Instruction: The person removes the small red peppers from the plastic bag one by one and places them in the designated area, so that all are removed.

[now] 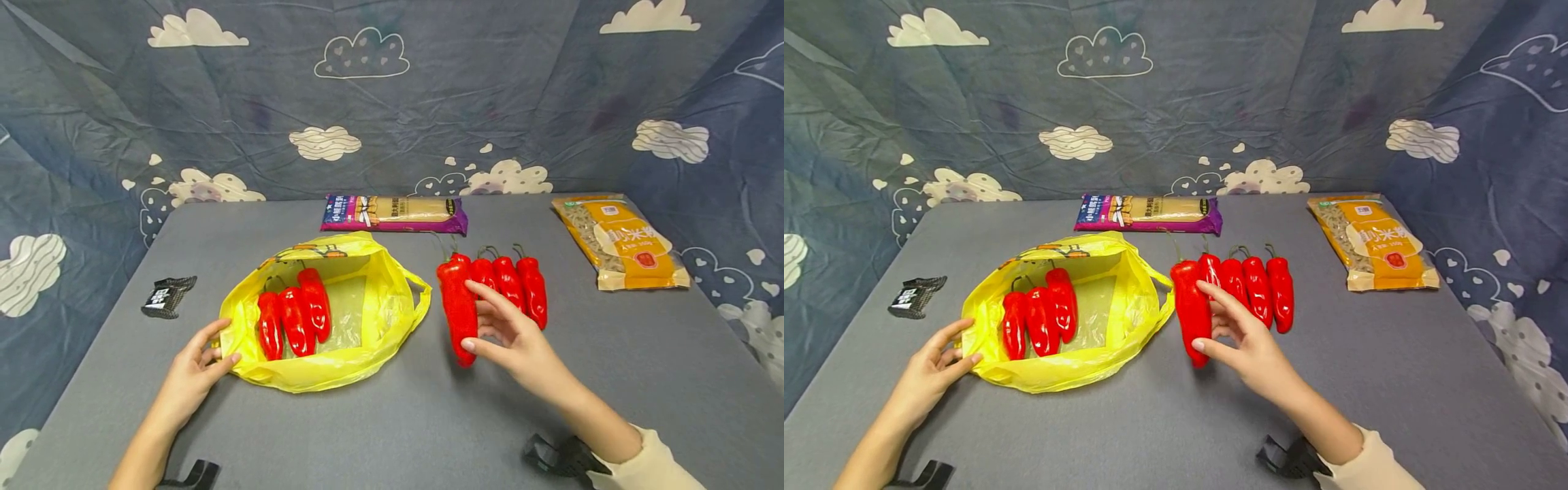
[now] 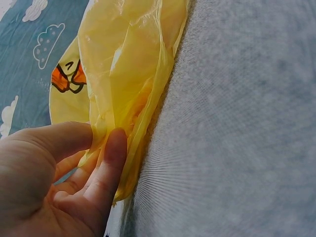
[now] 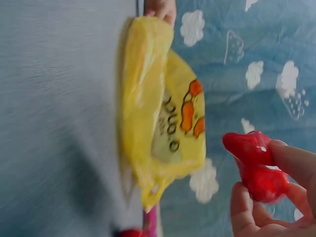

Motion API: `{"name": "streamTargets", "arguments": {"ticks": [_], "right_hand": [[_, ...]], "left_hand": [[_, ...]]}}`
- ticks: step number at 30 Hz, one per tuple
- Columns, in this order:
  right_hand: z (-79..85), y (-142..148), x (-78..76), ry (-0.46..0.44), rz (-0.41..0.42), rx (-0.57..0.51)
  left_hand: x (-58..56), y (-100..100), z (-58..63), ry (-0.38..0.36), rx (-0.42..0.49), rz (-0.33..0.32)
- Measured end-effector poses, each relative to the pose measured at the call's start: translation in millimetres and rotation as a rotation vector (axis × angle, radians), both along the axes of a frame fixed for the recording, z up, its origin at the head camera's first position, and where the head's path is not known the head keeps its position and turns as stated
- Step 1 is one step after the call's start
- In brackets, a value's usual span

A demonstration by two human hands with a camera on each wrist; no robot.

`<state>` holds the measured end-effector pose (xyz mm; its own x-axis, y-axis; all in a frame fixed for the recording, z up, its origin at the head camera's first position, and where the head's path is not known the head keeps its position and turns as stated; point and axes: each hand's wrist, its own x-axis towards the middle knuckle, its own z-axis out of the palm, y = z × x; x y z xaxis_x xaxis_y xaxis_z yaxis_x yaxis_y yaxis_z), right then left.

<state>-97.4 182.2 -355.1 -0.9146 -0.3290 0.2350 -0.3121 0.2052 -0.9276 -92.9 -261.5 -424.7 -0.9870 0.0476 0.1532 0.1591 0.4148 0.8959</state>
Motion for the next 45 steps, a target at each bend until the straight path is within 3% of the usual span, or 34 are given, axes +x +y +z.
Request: {"name": "streamTargets", "arguments": {"ticks": [5,15,22,34,45], "right_hand": [[-13.6,26.8,18.8,-0.018,-0.098,0.073],[-45.1,45.5,48.3,-0.128,-0.129,0.138],[-53.1,45.8,56.2,-0.256,-0.176,0.218],[-55.4,40.5,42.7,-0.053,-0.227,0.404],[-57.1,37.3,35.0,0.062,-0.253,0.421]], "left_hand": [[-0.4,0.7,0.4,0.000,-0.004,0.000],[0.1,0.4,0.4,-0.003,0.000,0.000],[0.1,0.8,0.6,-0.003,0.010,-0.002],[0.4,1.1,-0.9,0.004,0.001,-0.004],[0.8,0.9,0.7,-0.003,0.005,-0.006]]}}
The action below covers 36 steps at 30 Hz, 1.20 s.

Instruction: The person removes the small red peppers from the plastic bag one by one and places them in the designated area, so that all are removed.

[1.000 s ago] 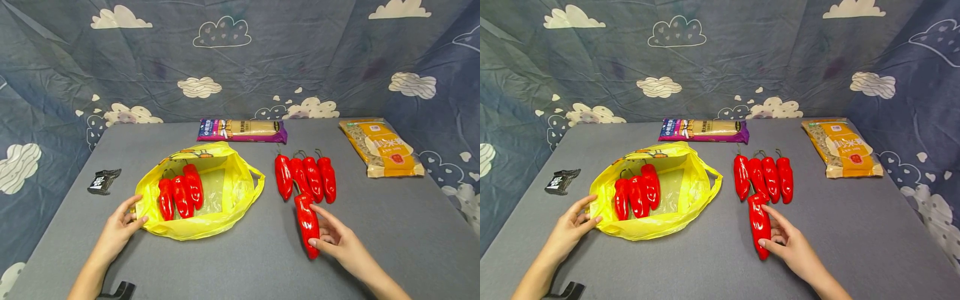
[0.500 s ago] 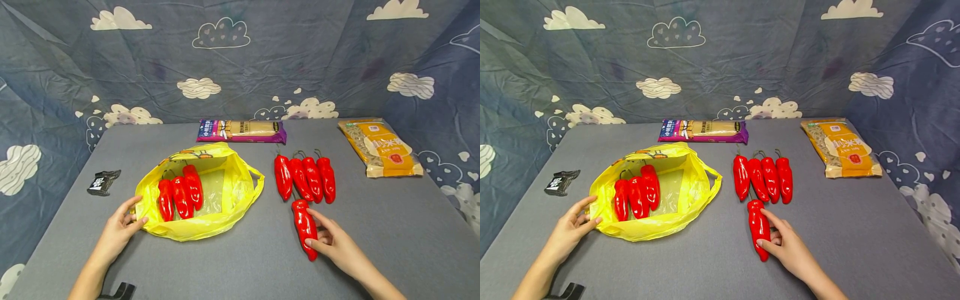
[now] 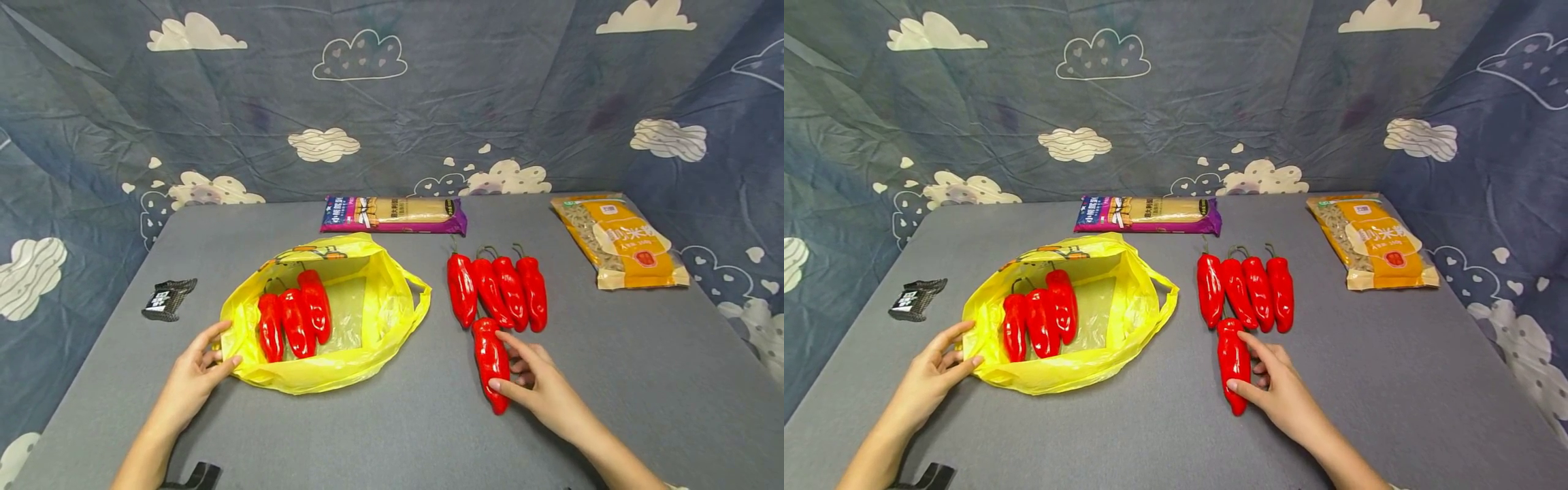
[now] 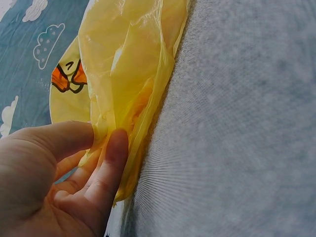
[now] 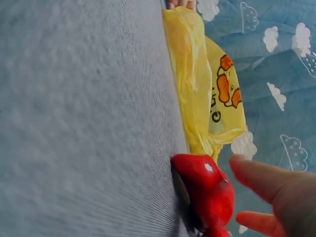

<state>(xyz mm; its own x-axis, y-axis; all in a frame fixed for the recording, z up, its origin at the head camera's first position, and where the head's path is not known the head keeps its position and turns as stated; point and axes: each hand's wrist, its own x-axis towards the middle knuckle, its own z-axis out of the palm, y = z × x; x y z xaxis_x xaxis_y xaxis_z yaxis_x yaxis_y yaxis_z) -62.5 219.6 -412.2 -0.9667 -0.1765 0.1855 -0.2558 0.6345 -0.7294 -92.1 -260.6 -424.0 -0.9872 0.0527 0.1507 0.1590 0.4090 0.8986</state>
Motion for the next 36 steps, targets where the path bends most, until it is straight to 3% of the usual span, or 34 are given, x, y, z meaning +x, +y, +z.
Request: {"name": "streamTargets", "arguments": {"ticks": [4,8,13,17,24,33,36], "right_hand": [[10.7,-5.0,-2.2,0.060,-0.013,0.013],[31.8,-18.8,-8.0,0.090,0.022,-0.029],[60.4,-51.4,-23.1,0.118,0.128,-0.161],[71.6,-83.4,-42.2,0.129,0.247,-0.231],[60.1,-140.5,-79.7,0.098,0.434,-0.299],[25.6,-184.3,-116.6,-0.148,0.529,-0.250],[24.0,-193.9,-122.1,-0.210,0.537,-0.234]], "left_hand": [[-0.7,-0.2,-1.2,-0.001,-0.008,0.006],[-0.5,-0.6,-1.7,0.001,-0.006,0.007],[-0.6,-0.8,-0.6,-0.002,0.005,0.000],[-0.2,-0.7,0.4,-0.005,-0.001,-0.004],[-1.3,-0.9,0.0,0.003,-0.019,-0.005],[-2.5,-0.7,0.4,0.002,-0.028,-0.001],[-2.2,-0.2,0.9,-0.001,-0.027,0.000]]}}
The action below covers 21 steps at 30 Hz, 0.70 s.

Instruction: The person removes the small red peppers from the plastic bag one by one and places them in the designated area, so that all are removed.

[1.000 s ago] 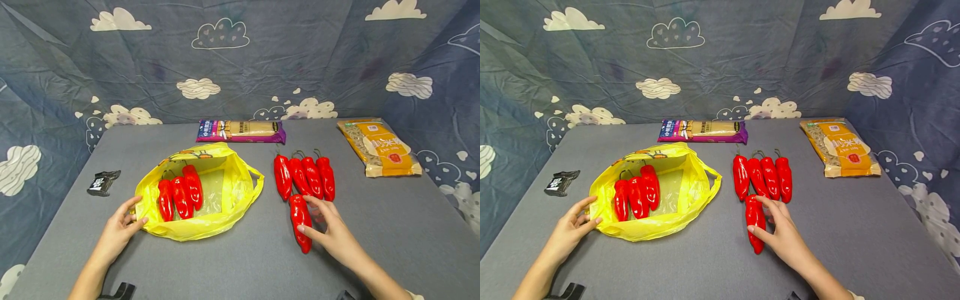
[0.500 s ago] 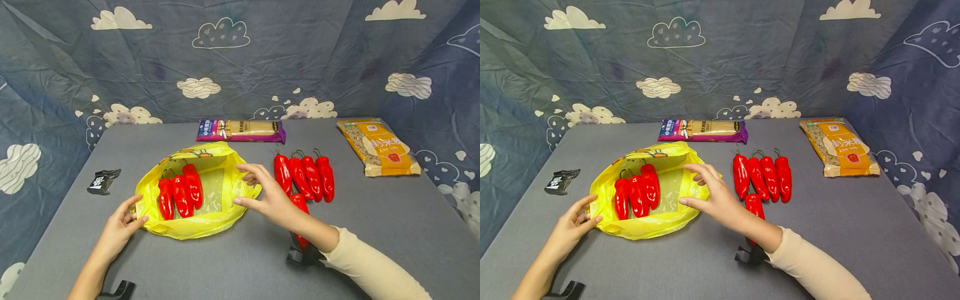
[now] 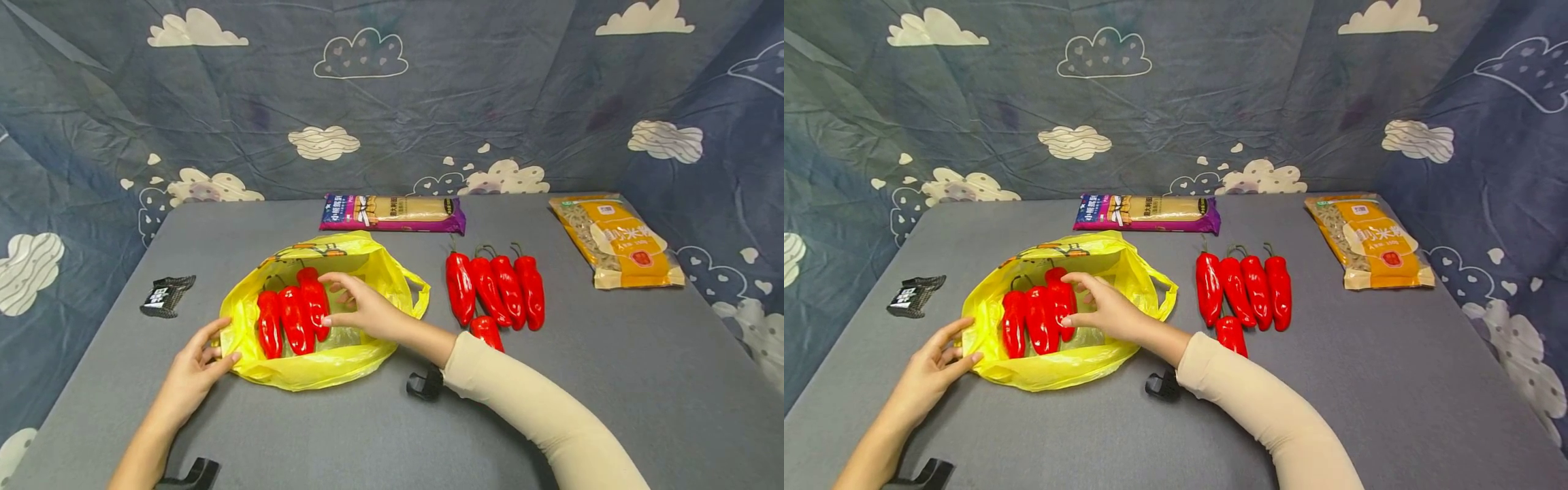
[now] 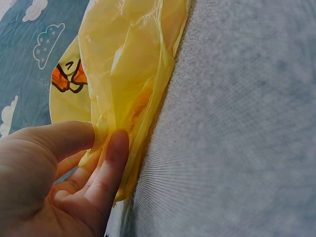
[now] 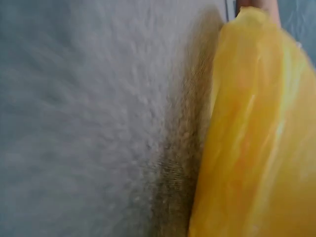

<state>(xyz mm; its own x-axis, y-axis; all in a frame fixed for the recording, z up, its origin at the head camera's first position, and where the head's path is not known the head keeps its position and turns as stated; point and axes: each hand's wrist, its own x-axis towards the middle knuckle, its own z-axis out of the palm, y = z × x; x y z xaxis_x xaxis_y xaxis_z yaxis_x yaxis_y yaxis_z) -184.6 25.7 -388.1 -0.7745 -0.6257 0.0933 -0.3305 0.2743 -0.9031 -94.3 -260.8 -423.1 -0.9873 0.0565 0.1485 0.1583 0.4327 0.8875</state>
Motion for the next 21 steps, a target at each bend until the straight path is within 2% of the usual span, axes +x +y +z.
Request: {"name": "streamTargets", "arguments": {"ticks": [5,6,9,18,21], "right_hand": [[-8.3,-10.4,-11.3,-0.065,0.017,0.044],[-15.1,-12.2,-15.7,-0.069,0.020,0.054],[-19.4,-15.7,-19.2,-0.085,0.023,0.071],[-22.4,-23.2,-16.6,-0.023,-0.008,0.170],[-21.0,-26.3,-16.0,-0.032,-0.016,0.178]], "left_hand": [[-0.1,0.8,0.2,0.000,-0.007,0.000],[-0.2,0.7,0.1,-0.001,-0.011,-0.001],[0.2,0.2,-1.0,-0.001,-0.005,-0.004],[0.7,-0.2,-1.6,0.001,0.013,-0.012],[0.9,-0.2,-1.8,0.004,0.013,-0.011]]}}
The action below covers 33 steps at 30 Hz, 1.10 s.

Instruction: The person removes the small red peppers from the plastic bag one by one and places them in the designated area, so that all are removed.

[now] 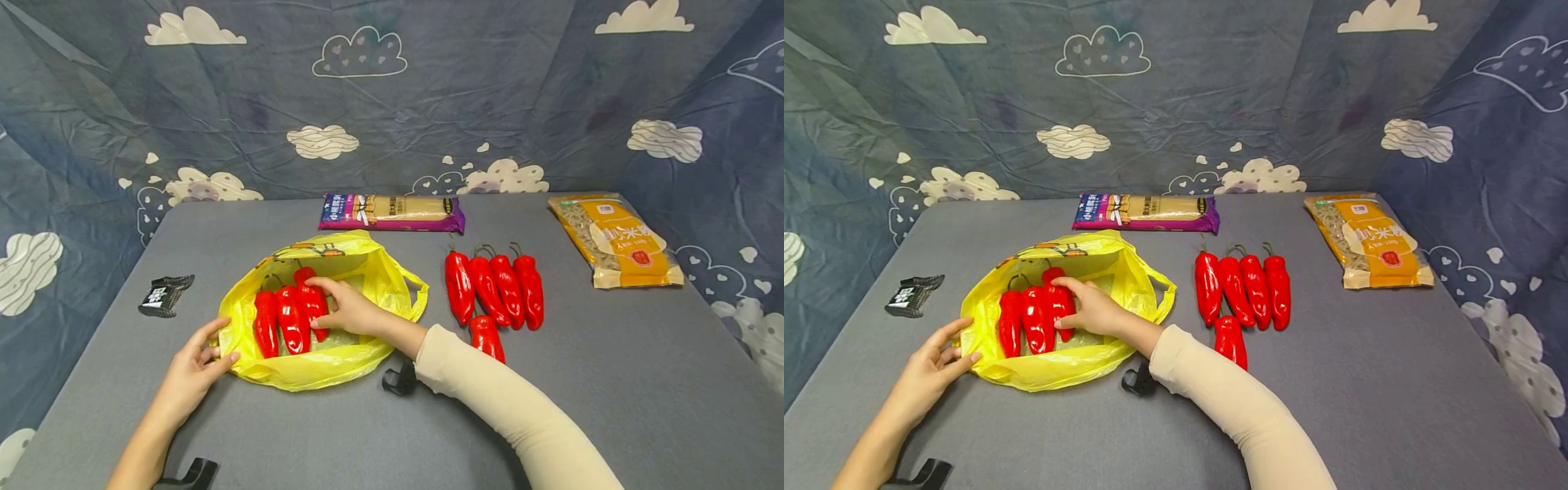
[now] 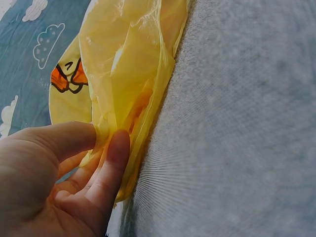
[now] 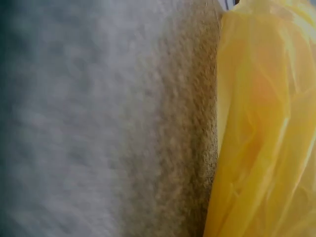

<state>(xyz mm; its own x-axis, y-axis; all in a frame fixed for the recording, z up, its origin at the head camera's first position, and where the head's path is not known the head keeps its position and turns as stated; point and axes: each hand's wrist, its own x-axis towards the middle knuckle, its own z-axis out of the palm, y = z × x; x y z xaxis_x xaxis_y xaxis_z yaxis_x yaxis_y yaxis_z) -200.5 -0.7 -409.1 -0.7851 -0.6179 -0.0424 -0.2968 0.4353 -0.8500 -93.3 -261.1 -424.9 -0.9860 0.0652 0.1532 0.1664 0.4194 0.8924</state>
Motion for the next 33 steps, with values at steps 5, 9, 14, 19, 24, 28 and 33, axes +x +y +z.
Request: {"name": "streamTargets", "arguments": {"ticks": [5,9,14,19,24,28,33], "right_hand": [[2.1,-4.6,-0.5,-0.069,-0.003,-0.045],[4.4,-6.3,0.6,-0.170,-0.008,-0.107],[6.9,-3.5,2.0,-0.185,-0.037,-0.072],[10.6,2.7,3.8,-0.248,-0.044,-0.073],[21.5,15.0,10.0,-0.275,-0.021,-0.075],[34.3,30.7,20.5,-0.243,0.041,-0.099],[50.3,57.6,39.5,-0.186,0.089,-0.171]], "left_hand": [[0.3,0.2,0.0,-0.006,-0.017,0.003],[0.5,0.3,-0.4,-0.006,-0.019,0.002],[-0.1,0.0,-0.7,-0.001,-0.018,0.003],[-1.0,-0.7,-1.4,0.000,-0.013,-0.004],[-1.8,-1.7,-2.1,0.004,-0.018,-0.006],[-1.8,-1.8,-1.9,0.003,-0.024,-0.005],[-1.4,-1.0,-1.0,-0.004,-0.034,-0.001]]}}
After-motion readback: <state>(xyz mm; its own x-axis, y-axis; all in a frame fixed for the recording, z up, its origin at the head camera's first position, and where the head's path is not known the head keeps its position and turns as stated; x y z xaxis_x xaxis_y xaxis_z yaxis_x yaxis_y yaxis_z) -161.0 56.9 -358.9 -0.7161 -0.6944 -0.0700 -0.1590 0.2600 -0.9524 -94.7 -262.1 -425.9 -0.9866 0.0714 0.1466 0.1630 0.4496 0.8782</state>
